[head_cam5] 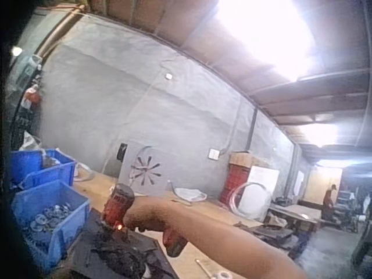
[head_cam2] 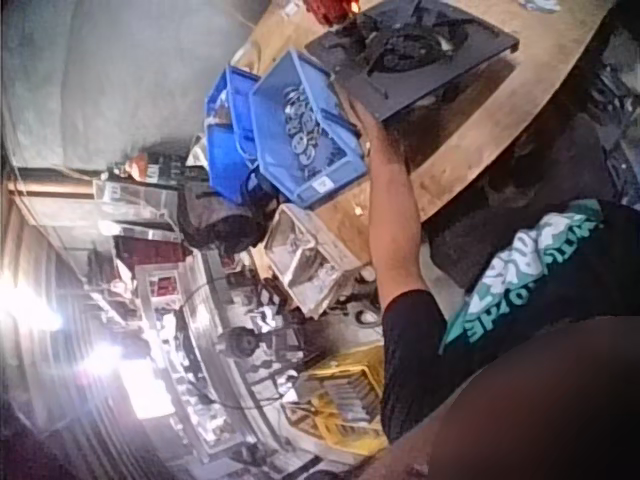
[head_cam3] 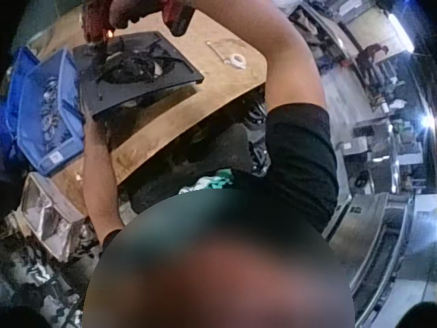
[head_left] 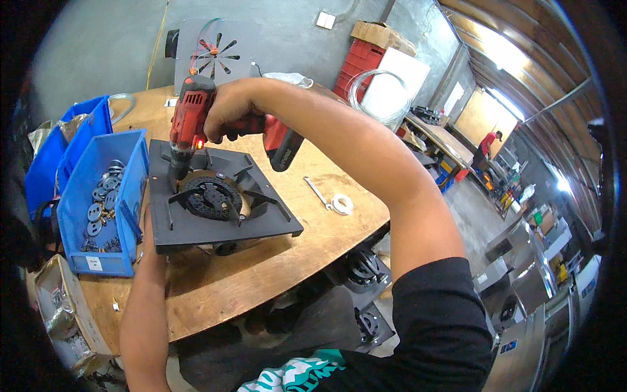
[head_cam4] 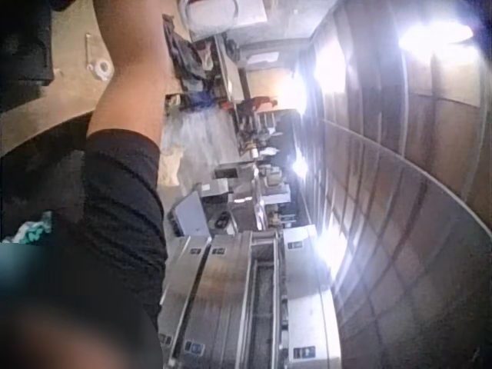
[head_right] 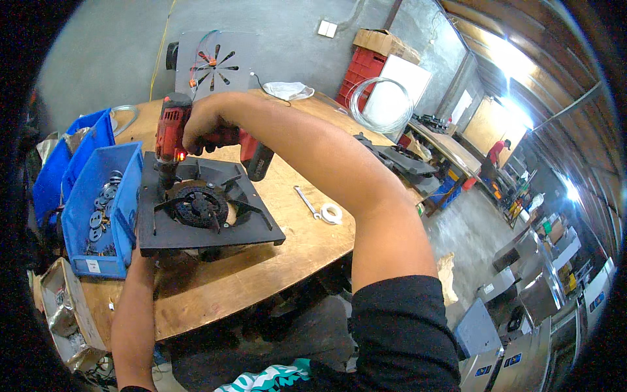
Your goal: The person assembles a gas burner onto a black stove pan at a workbench. They use a cordless drill to drive screws, pick fasteners from a blue bin, position the burner head under the pan, flip the pan over, and continue driving screws to secure the burner assembly.
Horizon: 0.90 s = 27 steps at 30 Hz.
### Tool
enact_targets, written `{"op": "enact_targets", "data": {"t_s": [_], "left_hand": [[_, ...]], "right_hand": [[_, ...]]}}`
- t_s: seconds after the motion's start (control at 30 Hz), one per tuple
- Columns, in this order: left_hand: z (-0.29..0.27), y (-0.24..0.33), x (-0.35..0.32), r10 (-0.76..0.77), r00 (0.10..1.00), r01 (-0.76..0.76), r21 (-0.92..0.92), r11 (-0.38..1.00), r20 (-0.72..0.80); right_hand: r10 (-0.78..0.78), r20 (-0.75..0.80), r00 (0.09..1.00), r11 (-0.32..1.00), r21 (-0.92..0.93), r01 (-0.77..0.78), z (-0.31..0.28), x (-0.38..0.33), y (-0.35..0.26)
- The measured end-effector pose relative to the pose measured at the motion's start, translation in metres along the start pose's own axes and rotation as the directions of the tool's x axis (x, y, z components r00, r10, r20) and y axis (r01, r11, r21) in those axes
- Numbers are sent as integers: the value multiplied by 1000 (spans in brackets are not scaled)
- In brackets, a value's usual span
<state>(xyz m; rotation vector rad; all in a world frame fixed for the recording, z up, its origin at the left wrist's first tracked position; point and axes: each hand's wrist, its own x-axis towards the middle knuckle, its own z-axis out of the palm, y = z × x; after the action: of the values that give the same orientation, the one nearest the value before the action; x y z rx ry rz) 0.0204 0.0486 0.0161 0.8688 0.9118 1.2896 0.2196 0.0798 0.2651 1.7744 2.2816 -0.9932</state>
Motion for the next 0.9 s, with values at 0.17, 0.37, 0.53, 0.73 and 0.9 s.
{"op": "enact_targets", "data": {"t_s": [0.17, 0.37, 0.53, 0.73, 0.9], "left_hand": [[-2, 5, 0, 11, 1000, -11, 23, 1000, -9], [-3, 17, -4, 24, 1000, -23, 46, 999, -14], [-5, 29, -12, -34, 999, 33, 111, 993, 6], [3, 45, -38, 41, 950, 57, -302, 951, 310], [20, 56, -54, -93, 971, 92, 19, 996, 219]], "right_hand": [[29, 8, 1000, 999, 13, -29, -2, 7, 6], [14, 12, 1000, 999, -38, -14, -8, 3, 7], [55, 0, 998, 993, -102, -55, -11, -3, 4], [-114, -35, 993, 987, -116, 109, -14, 4, 6], [-236, -1, 972, 971, -32, 235, -16, 14, 7]]}}
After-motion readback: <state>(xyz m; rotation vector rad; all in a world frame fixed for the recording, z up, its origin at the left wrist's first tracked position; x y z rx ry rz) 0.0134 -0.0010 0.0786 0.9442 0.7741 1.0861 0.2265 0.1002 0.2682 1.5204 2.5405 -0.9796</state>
